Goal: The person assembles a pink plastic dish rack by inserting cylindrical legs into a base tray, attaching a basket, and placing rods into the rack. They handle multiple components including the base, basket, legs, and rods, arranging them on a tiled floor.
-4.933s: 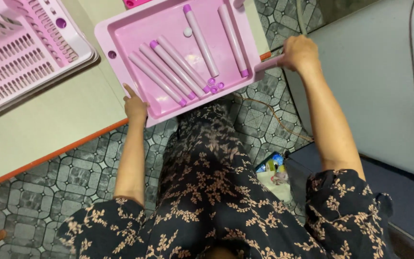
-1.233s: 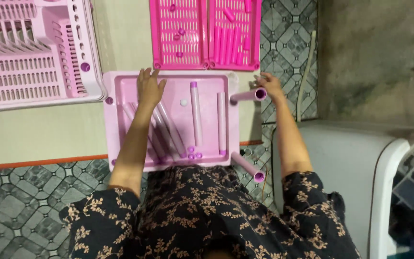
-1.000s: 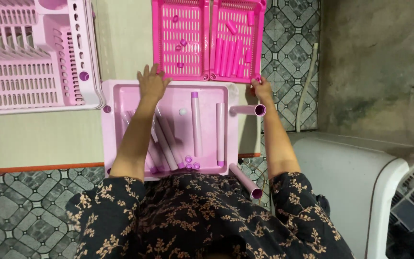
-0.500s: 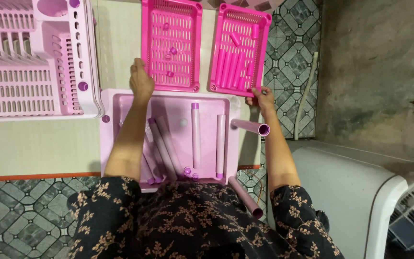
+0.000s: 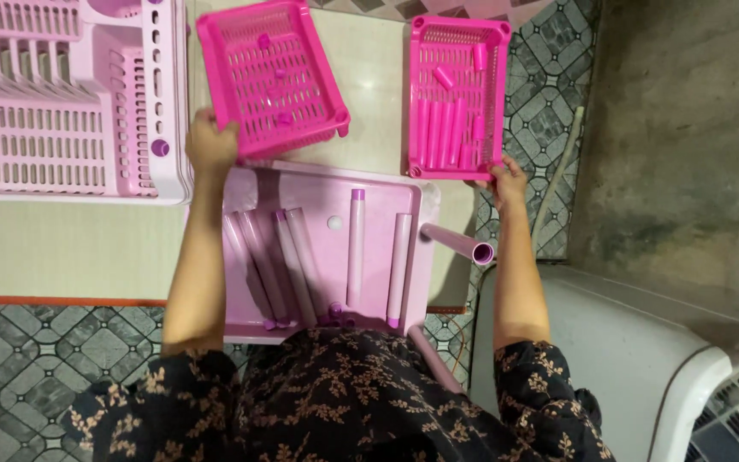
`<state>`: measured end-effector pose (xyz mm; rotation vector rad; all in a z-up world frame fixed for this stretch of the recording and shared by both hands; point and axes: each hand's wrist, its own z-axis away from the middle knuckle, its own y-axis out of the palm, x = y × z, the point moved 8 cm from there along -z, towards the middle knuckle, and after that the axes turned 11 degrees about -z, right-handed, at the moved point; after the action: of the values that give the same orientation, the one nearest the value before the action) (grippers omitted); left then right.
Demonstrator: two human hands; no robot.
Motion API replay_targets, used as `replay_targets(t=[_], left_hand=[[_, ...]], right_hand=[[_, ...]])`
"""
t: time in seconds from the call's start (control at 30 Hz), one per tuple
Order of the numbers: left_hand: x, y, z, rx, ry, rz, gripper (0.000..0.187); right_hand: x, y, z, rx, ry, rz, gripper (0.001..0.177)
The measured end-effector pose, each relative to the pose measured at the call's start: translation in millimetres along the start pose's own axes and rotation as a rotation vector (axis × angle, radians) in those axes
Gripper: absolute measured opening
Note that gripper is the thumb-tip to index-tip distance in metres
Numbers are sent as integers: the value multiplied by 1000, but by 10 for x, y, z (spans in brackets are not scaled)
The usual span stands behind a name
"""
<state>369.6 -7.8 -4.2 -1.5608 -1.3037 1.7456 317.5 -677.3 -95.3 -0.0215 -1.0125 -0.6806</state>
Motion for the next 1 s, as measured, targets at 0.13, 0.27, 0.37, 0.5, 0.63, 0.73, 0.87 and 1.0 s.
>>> replay_targets(t=[0.13, 0.27, 0.37, 0.5, 0.63, 0.73, 0.87, 1.0], left_hand=[[146, 588, 681, 303, -603, 818, 56], [-301, 1356, 1084, 278, -917, 1128, 48], [-845, 1879, 964, 418, -792, 1428, 14], [-1415, 2338, 621, 655, -612, 1444, 9], [-1161, 2330, 253, 499, -578, 887, 31], [-1004, 2017, -48, 241, -343, 616, 47], [-677, 1696, -65, 212, -344, 542, 54], [-705, 1044, 223, 179, 10, 427, 48]], right_hand=[[-6, 21, 8, 12, -41, 4, 33], [-36, 9, 60, -21, -110, -11, 40], [2, -2, 127, -92, -163, -3, 37], [105, 18, 214, -119, -186, -68, 34], [235, -21, 325, -87, -169, -60, 36], [474, 133, 290, 72, -158, 24, 43], [795, 593, 43, 236, -143, 319, 44], [928, 1528, -297, 504, -163, 524, 41]])
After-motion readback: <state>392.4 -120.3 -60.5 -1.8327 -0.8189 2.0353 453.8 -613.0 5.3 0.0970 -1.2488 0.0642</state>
